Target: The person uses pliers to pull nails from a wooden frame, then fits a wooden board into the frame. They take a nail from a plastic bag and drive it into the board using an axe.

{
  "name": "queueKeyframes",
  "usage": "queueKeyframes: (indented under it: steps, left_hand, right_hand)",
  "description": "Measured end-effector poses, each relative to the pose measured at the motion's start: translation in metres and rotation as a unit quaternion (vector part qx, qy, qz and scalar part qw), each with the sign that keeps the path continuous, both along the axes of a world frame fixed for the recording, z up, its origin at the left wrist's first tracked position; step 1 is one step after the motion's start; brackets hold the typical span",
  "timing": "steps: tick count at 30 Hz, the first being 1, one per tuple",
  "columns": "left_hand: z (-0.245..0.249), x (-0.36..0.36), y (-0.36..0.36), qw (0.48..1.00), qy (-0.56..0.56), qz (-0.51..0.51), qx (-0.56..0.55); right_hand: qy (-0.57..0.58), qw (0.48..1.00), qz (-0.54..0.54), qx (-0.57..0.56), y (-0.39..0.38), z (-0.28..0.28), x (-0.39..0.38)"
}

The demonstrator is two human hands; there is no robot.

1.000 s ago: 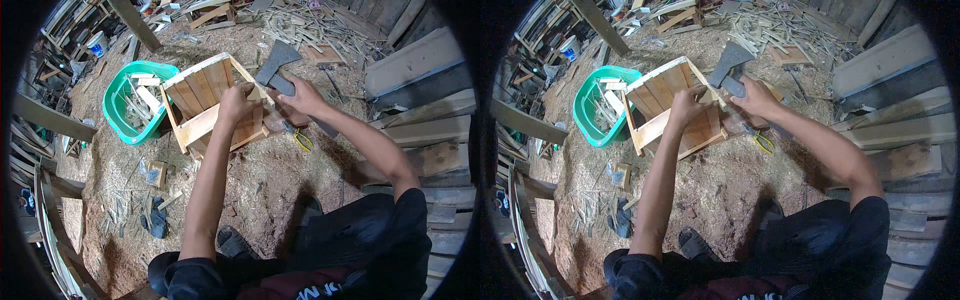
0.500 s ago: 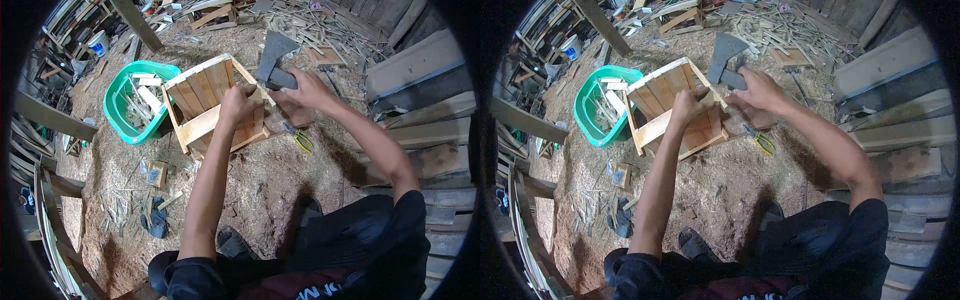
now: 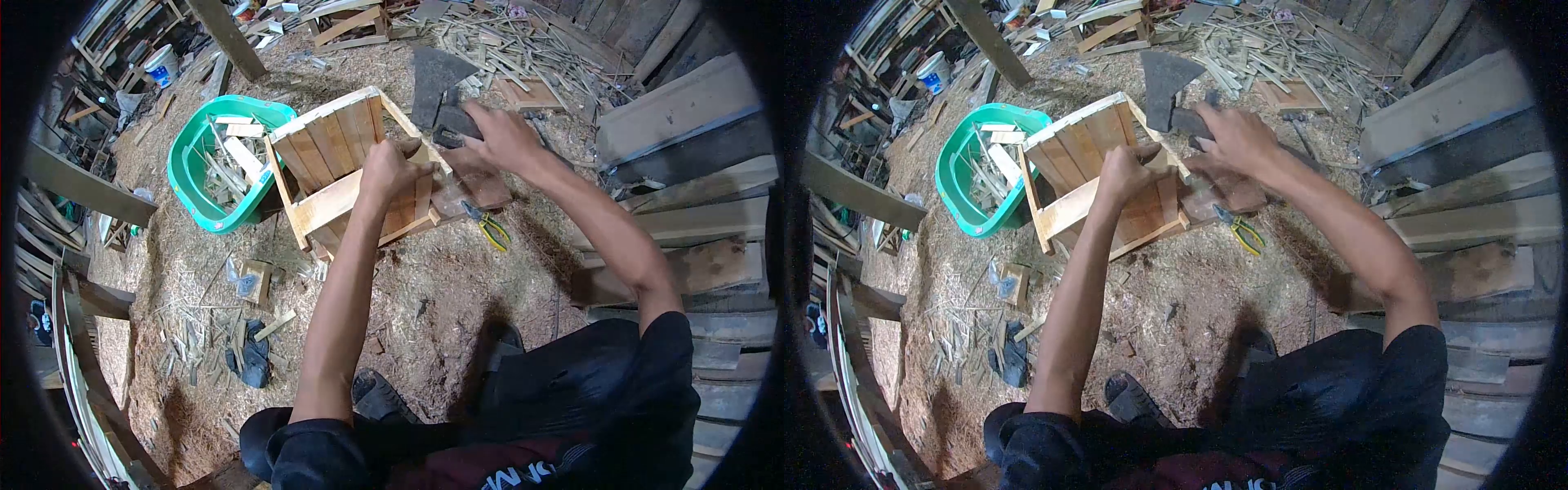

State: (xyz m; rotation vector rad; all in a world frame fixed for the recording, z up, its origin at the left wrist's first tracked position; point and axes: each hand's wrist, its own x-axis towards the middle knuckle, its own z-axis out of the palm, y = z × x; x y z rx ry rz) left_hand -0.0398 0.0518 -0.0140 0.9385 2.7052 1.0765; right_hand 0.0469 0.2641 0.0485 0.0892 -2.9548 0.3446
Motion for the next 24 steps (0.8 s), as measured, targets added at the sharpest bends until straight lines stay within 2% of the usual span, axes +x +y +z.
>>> queueKeyframes:
  steps: [5,8,11,14,17,20,23,24]
  left_hand:
    - [0.004,0.001,0.0,1.0,-0.018,-0.004,-0.009]
    - [0.002,0.001,0.0,1.0,-0.022,-0.001,0.002]
    - [0.002,0.002,0.0,1.0,-0.025,0.0,0.01]
    - [0.007,0.003,0.0,0.999,-0.031,0.007,-0.006]
    - [0.0,0.003,0.001,1.0,-0.014,0.007,0.015]
    - [-0.003,0.001,0.0,1.0,0.011,-0.003,0.019]
    - [0.002,0.001,0.0,1.0,0.013,-0.004,0.007]
    - [-0.002,0.0,0.0,1.0,0.02,-0.002,0.021]
  right_hand:
    - [0.009,0.998,0.043,0.047,0.005,0.001,0.001]
    - [0.02,1.0,0.002,-0.024,0.001,0.004,-0.001]
    - [-0.027,0.999,-0.015,-0.032,0.003,-0.009,-0.005]
    - [-0.044,0.999,0.004,-0.007,-0.001,0.003,0.004]
    - [0.021,0.999,-0.002,-0.029,0.004,0.004,-0.002]
    - [0.015,0.998,-0.001,-0.054,0.002,0.002,-0.004]
    - [0.003,1.0,0.024,0.017,-0.002,-0.009,0.005]
    - [0.002,1.0,0.014,0.005,-0.003,-0.006,0.004]
